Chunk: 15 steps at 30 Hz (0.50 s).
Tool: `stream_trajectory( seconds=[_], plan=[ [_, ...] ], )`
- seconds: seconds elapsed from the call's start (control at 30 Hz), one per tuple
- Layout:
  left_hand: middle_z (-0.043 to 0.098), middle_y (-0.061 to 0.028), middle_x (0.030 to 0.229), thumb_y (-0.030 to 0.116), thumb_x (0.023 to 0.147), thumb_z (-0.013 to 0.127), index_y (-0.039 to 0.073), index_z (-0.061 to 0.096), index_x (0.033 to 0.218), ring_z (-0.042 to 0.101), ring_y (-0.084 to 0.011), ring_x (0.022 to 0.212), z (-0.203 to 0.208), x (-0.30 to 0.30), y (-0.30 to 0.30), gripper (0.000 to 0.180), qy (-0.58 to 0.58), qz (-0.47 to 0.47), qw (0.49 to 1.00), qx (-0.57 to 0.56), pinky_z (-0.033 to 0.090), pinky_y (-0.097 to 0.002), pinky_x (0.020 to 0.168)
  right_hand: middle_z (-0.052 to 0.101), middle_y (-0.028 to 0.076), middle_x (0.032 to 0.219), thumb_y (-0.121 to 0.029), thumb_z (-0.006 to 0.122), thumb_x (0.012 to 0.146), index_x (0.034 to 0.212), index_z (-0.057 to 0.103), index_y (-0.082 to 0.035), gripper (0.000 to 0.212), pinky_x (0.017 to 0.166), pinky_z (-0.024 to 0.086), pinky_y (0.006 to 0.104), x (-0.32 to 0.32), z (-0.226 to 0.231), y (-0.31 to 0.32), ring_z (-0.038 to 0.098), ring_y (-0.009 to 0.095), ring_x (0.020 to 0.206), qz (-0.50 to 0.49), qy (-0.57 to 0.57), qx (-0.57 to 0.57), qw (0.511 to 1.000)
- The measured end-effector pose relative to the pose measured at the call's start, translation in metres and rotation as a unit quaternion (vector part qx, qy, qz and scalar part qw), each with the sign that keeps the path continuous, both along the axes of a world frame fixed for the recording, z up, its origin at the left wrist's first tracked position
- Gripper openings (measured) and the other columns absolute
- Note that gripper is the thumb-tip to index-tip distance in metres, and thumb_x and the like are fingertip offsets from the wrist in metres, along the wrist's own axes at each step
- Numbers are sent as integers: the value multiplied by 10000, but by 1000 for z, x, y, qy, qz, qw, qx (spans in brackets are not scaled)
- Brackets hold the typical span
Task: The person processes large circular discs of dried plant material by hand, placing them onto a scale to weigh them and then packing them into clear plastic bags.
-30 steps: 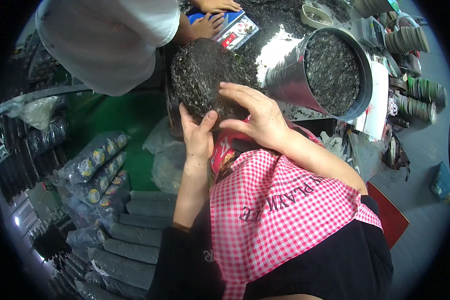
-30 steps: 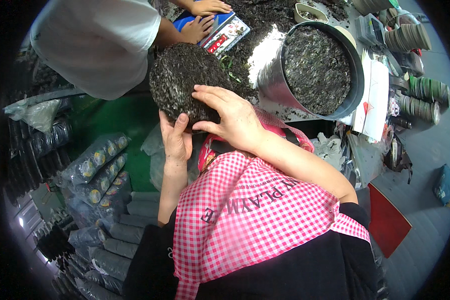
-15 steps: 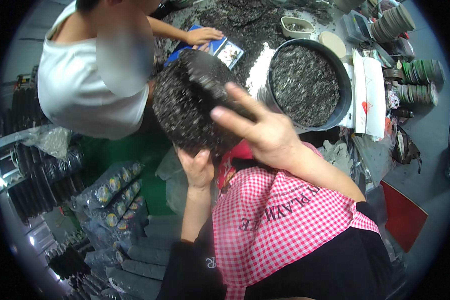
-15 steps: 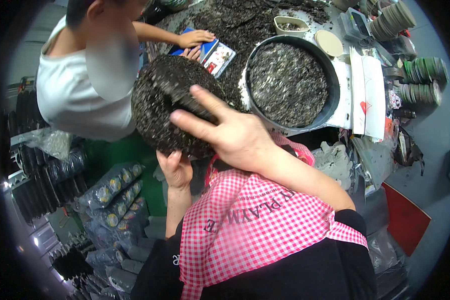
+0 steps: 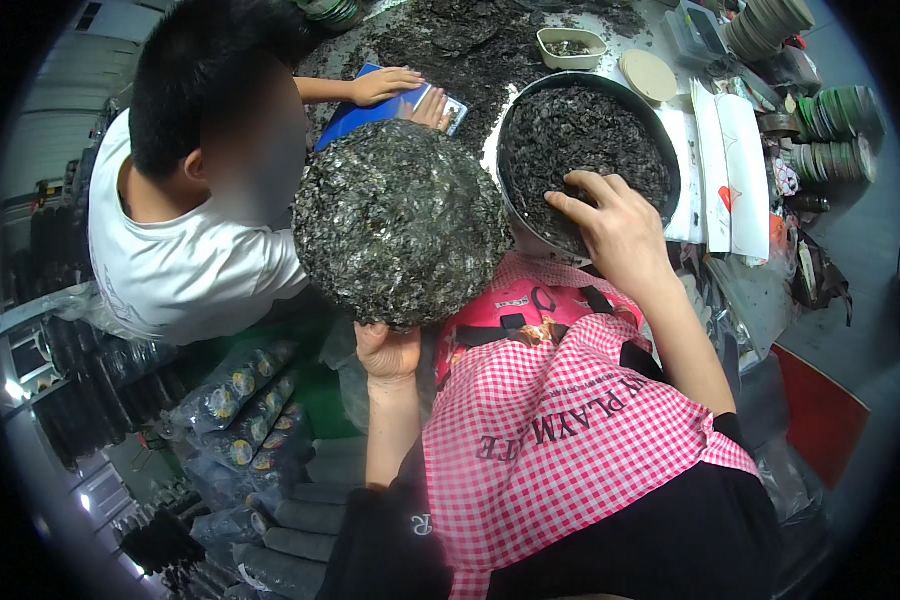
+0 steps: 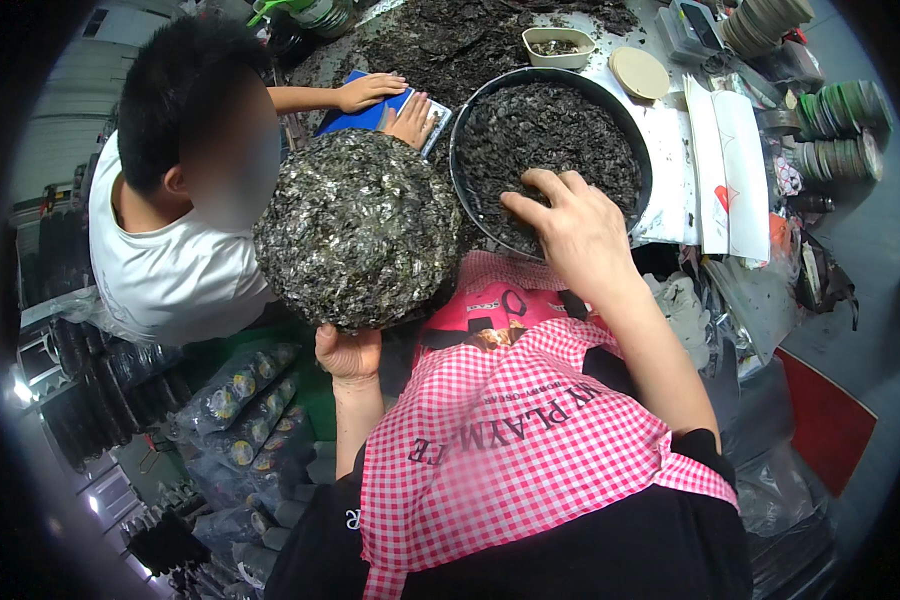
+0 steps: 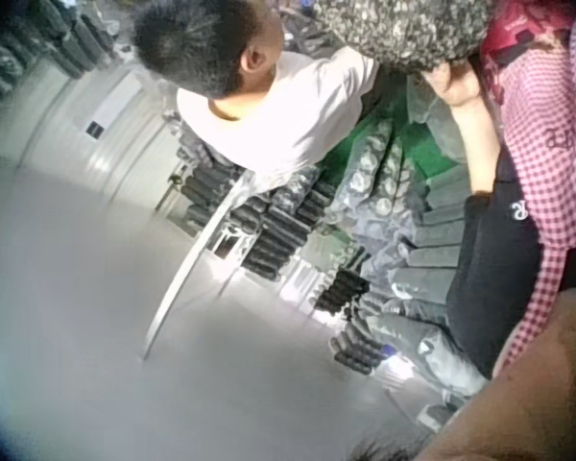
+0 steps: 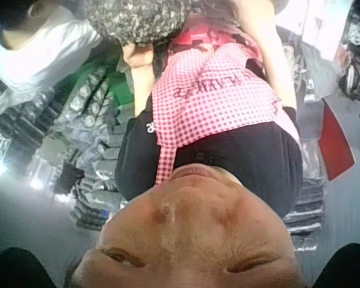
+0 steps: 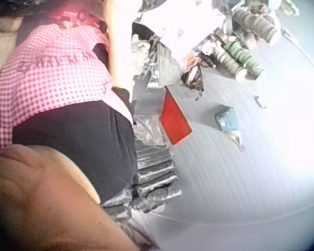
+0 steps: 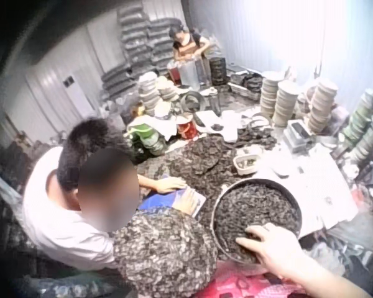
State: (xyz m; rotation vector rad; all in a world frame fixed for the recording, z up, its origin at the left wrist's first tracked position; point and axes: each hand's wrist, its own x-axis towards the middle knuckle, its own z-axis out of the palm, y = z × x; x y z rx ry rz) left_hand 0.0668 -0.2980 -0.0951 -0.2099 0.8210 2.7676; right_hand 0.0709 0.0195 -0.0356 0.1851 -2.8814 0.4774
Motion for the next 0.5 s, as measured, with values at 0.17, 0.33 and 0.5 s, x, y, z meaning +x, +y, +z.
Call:
stream_trajectory(
  seconds=[0.17,0.33,0.5],
  plan=[
    [532,-111,1311,103,689,780,56,379,1399,530,-309,1197,6,1,7,816,18,4,999,-41,429,-476,1040,645,81,1077,-80,682,751,1068,683,-98,318,779,553,346,-15,9,-22,630,233,956,56,69,-139,986],
    [473,-158,1371,199,755,761,33,349,1409,503,-314,1230,22,6,23,790,113,-24,975,-188,429,-450,1046,546,155,1274,-397,786,686,1234,572,-106,657,958,488,434,-12,25,-85,550,342,1161,153,38,-277,948],
    [474,-153,1313,94,711,674,22,324,1381,508,-299,1195,17,11,22,759,128,31,945,-299,420,-408,1037,555,166,1257,-169,692,747,1290,524,-122,571,741,585,377,-8,26,-92,606,343,1073,169,27,-261,950]
  ],
)
